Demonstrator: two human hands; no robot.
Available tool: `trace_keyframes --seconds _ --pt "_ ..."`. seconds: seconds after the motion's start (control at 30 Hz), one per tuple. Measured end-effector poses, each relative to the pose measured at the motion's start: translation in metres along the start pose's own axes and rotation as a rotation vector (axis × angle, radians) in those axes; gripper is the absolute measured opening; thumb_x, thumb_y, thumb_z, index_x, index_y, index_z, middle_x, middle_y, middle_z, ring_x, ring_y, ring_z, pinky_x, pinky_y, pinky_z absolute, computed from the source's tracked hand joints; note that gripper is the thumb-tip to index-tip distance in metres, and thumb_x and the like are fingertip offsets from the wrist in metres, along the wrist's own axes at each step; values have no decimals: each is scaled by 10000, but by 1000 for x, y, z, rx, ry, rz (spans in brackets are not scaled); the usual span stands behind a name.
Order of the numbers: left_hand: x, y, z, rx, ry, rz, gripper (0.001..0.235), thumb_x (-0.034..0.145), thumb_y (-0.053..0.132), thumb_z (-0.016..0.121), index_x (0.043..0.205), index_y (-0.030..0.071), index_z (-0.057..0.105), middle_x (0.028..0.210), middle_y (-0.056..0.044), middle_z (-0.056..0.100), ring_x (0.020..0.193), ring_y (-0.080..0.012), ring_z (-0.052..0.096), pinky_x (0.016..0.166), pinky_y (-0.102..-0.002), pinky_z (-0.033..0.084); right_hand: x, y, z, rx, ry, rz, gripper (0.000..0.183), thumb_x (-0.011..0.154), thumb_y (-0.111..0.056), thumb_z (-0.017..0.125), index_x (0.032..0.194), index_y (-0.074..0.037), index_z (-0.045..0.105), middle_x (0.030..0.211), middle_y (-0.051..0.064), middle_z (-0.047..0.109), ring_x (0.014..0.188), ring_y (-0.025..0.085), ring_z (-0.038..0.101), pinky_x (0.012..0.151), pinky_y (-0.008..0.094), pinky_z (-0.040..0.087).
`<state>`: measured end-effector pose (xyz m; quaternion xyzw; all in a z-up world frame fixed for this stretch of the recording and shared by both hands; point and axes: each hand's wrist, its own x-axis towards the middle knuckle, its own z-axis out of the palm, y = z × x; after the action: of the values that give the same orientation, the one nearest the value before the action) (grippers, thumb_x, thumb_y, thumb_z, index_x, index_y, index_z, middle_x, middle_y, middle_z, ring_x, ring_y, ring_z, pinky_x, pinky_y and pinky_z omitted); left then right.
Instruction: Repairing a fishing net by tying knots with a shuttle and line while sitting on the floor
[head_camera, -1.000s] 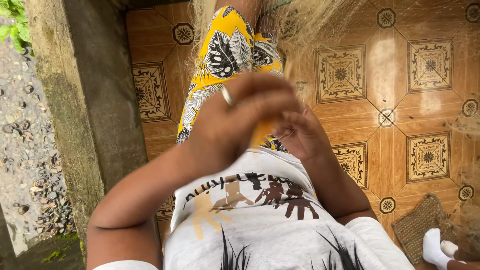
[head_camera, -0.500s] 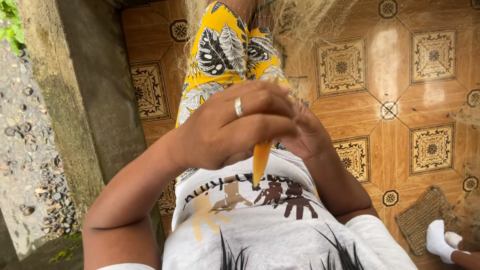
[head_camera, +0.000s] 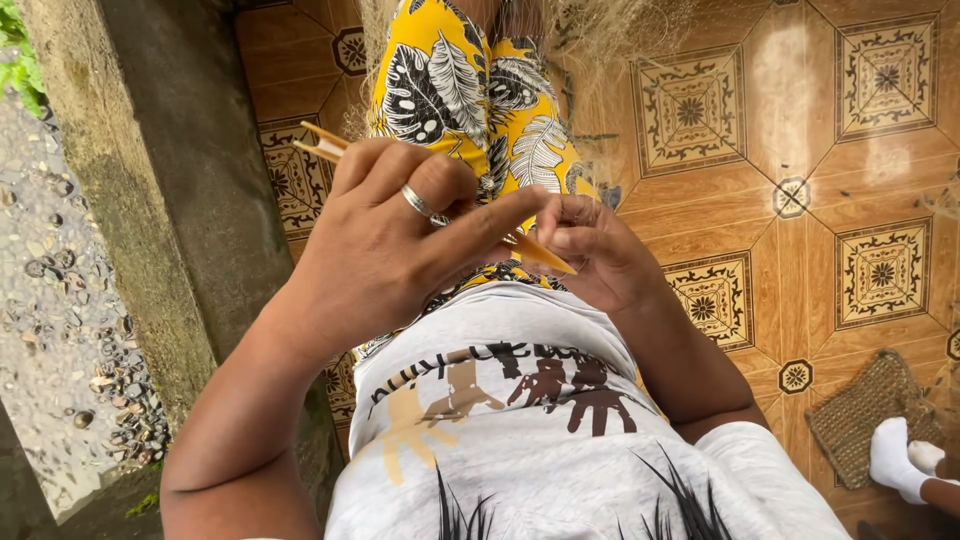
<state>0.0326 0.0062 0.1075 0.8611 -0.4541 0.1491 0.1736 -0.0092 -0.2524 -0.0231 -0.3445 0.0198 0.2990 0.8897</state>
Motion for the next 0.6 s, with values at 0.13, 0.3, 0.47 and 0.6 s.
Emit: trace_keyframes --seconds 0.13,0.3,0.47,0.6 --pt "-9 0 12 -57 58 -63 184 1120 338 603 1249 227 674 1054 -24 561 917 -243 525 850 -406 410 4 -4 9 38 -24 22 128 886 -167 741 907 -84 645 625 -24 479 566 96 414 667 276 385" --pt "-18 3 22 13 25 -143 154 1104 200 596 1236 240 664 1079 -29 535 917 -243 532 882 -426 425 7 -3 7 66 -48 30 91 918 -148 711 935 -86 646 582 -49 383 525 65 274 661 268 360" --pt "-24 3 32 11 -3 -152 161 1097 230 584 1250 226 635 1085 -50 534 913 -269 520 881 -446 420 9 -6 12 71 -52 34 73 919 -127 687 938 -83 631 587 -52 353 533 69 264 656 256 352" --pt "-25 6 33 -30 -31 -166 182 1098 225 543 1257 227 631 1086 -45 532 923 -261 521 902 -441 410 10 -2 8 94 -46 49 104 921 -129 706 956 -73 625 581 -61 350 541 64 292 694 262 393"
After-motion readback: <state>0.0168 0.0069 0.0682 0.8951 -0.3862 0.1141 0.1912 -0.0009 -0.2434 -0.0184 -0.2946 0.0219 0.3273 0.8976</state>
